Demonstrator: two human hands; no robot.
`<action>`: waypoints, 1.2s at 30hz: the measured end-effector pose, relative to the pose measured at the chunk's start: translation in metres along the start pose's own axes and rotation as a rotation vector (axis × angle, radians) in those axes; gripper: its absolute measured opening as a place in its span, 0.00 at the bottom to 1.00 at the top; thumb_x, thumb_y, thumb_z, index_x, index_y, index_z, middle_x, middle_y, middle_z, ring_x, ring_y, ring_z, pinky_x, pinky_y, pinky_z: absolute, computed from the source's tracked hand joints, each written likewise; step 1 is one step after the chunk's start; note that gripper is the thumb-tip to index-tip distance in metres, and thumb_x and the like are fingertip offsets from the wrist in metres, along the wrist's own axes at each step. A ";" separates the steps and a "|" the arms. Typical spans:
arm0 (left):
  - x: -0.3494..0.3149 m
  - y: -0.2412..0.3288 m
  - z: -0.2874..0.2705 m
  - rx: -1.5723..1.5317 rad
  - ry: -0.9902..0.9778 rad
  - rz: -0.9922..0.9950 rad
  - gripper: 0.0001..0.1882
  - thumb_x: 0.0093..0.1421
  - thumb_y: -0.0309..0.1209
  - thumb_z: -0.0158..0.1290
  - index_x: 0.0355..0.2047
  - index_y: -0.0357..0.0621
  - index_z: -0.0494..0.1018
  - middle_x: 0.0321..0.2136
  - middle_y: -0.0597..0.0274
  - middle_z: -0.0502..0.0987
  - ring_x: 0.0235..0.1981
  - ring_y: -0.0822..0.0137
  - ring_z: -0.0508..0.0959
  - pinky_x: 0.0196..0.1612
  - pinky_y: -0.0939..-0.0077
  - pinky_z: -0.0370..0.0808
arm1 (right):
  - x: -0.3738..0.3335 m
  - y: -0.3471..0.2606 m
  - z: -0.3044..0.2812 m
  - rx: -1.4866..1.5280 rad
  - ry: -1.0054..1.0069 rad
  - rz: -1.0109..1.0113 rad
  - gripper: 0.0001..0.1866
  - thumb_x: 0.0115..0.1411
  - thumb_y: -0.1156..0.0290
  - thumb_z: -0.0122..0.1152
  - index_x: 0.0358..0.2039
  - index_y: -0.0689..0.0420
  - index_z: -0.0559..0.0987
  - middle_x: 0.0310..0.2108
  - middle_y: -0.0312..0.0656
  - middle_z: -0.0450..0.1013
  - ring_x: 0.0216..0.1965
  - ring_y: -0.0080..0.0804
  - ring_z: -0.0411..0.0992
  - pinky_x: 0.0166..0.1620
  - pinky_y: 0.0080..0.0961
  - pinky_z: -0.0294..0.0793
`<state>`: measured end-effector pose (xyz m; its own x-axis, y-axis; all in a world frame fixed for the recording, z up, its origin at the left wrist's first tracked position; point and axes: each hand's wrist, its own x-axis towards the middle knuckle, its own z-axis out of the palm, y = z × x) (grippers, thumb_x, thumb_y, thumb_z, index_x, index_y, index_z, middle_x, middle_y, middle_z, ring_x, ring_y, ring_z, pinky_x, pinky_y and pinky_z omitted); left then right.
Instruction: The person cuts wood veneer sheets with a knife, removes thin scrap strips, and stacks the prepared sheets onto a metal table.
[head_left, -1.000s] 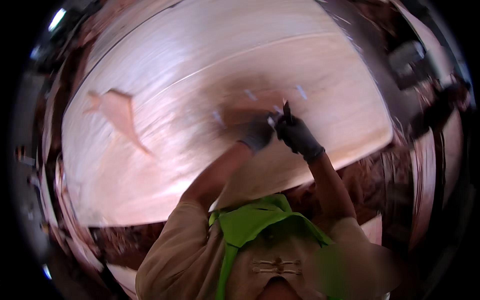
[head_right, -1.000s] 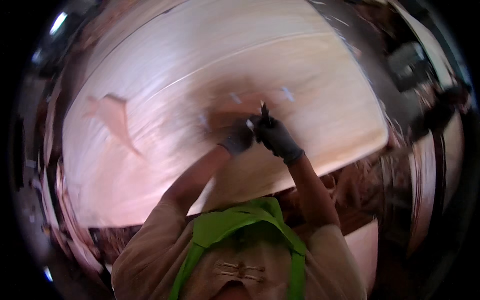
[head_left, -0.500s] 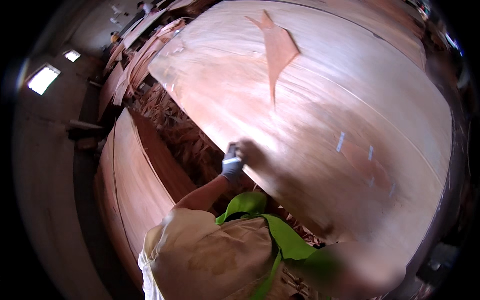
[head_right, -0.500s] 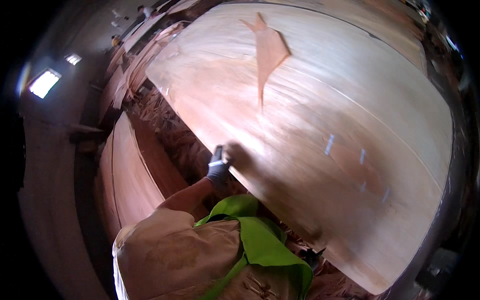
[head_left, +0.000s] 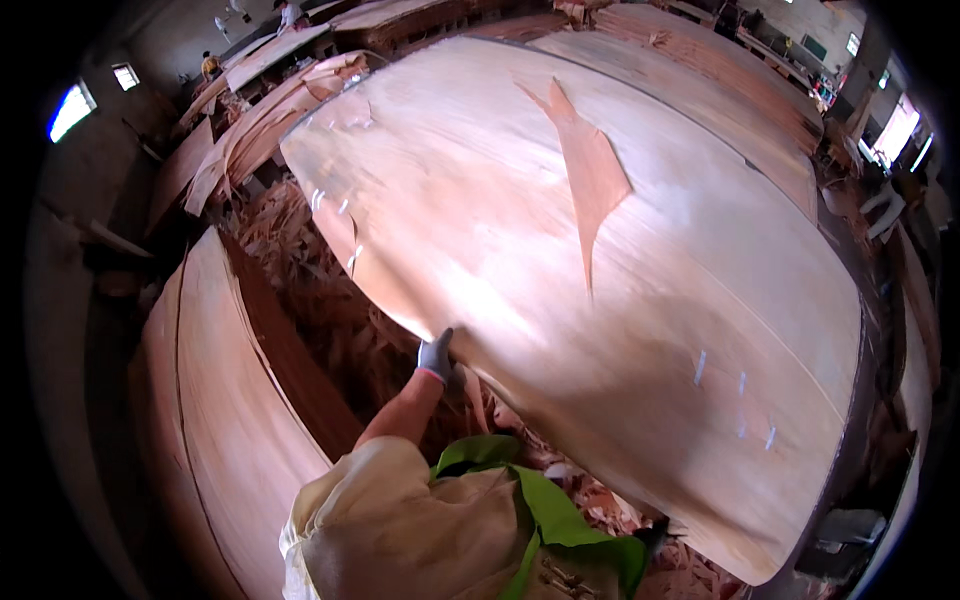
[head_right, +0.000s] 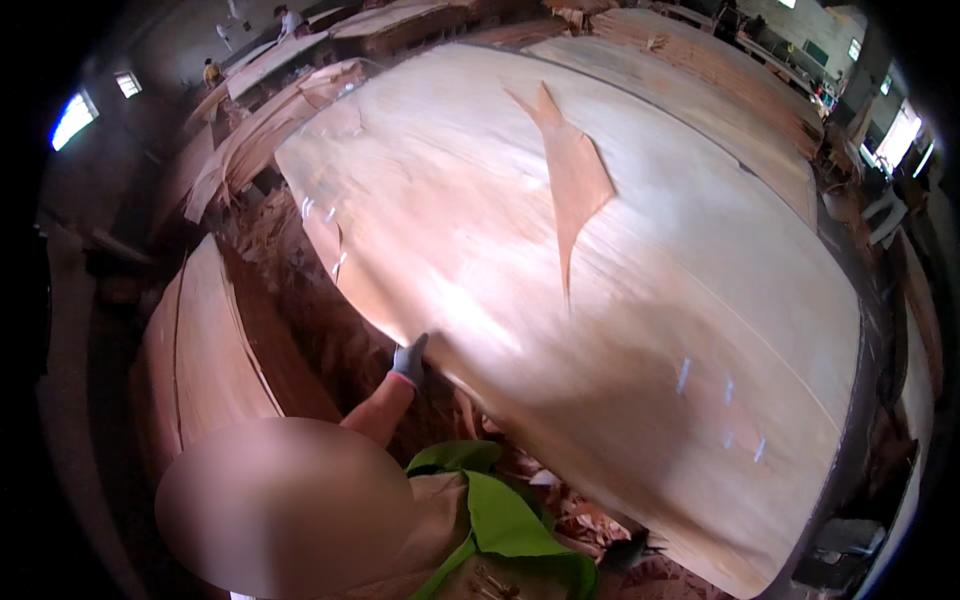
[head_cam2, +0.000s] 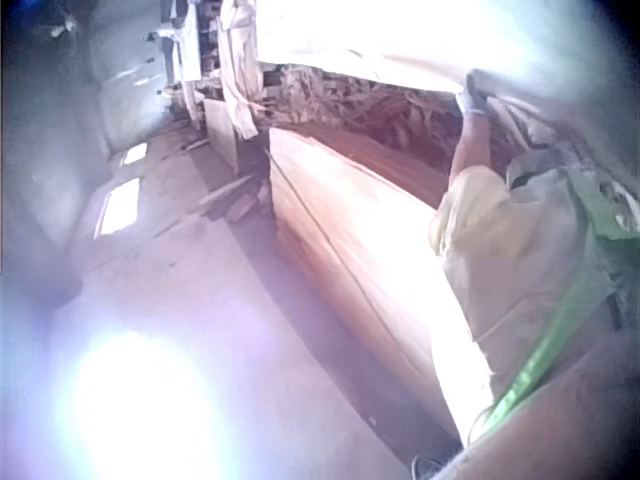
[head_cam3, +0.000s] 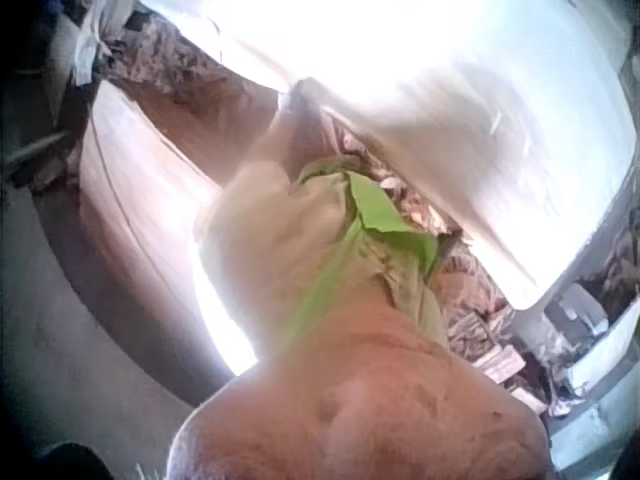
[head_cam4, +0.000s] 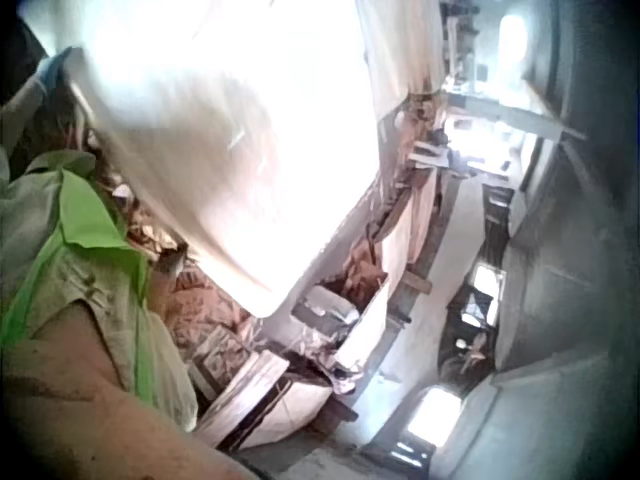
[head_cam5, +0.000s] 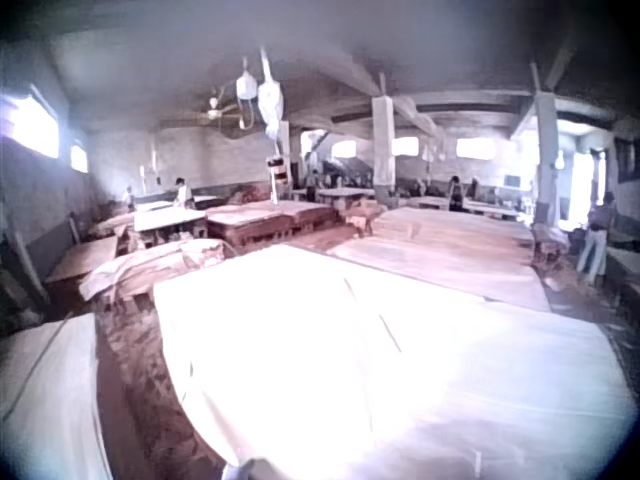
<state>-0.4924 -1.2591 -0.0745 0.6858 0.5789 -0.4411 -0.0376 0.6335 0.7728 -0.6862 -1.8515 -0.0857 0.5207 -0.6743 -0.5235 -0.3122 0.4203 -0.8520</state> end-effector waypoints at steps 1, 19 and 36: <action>-0.003 0.006 0.022 -0.049 0.033 0.030 0.18 0.54 0.27 0.56 0.45 0.43 0.68 0.35 0.59 0.75 0.32 0.60 0.76 0.33 0.67 0.75 | 0.005 0.005 0.000 0.045 0.016 -0.040 0.10 0.57 0.57 0.56 0.31 0.49 0.72 0.18 0.29 0.61 0.16 0.20 0.56 0.21 0.17 0.56; -0.031 0.028 -0.161 0.220 0.276 0.020 0.18 0.50 0.25 0.58 0.42 0.35 0.70 0.32 0.60 0.75 0.30 0.65 0.74 0.37 0.70 0.73 | -0.068 0.008 -0.012 0.084 0.093 0.147 0.19 0.60 0.52 0.48 0.38 0.55 0.68 0.29 0.35 0.64 0.28 0.25 0.62 0.34 0.25 0.60; -0.003 0.014 -0.074 1.384 0.611 0.181 0.54 0.49 0.71 0.39 0.53 0.26 0.54 0.45 0.39 0.65 0.48 0.49 0.69 0.49 0.59 0.68 | -0.088 -0.007 0.010 0.012 0.404 0.234 0.23 0.55 0.44 0.55 0.21 0.50 0.65 0.12 0.29 0.56 0.10 0.21 0.54 0.12 0.20 0.51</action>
<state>-0.5483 -1.2137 -0.0960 0.3379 0.9302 -0.1433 0.8412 -0.2302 0.4893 -0.7220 -1.7889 -0.0335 0.0853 -0.7424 -0.6645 -0.3742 0.5942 -0.7120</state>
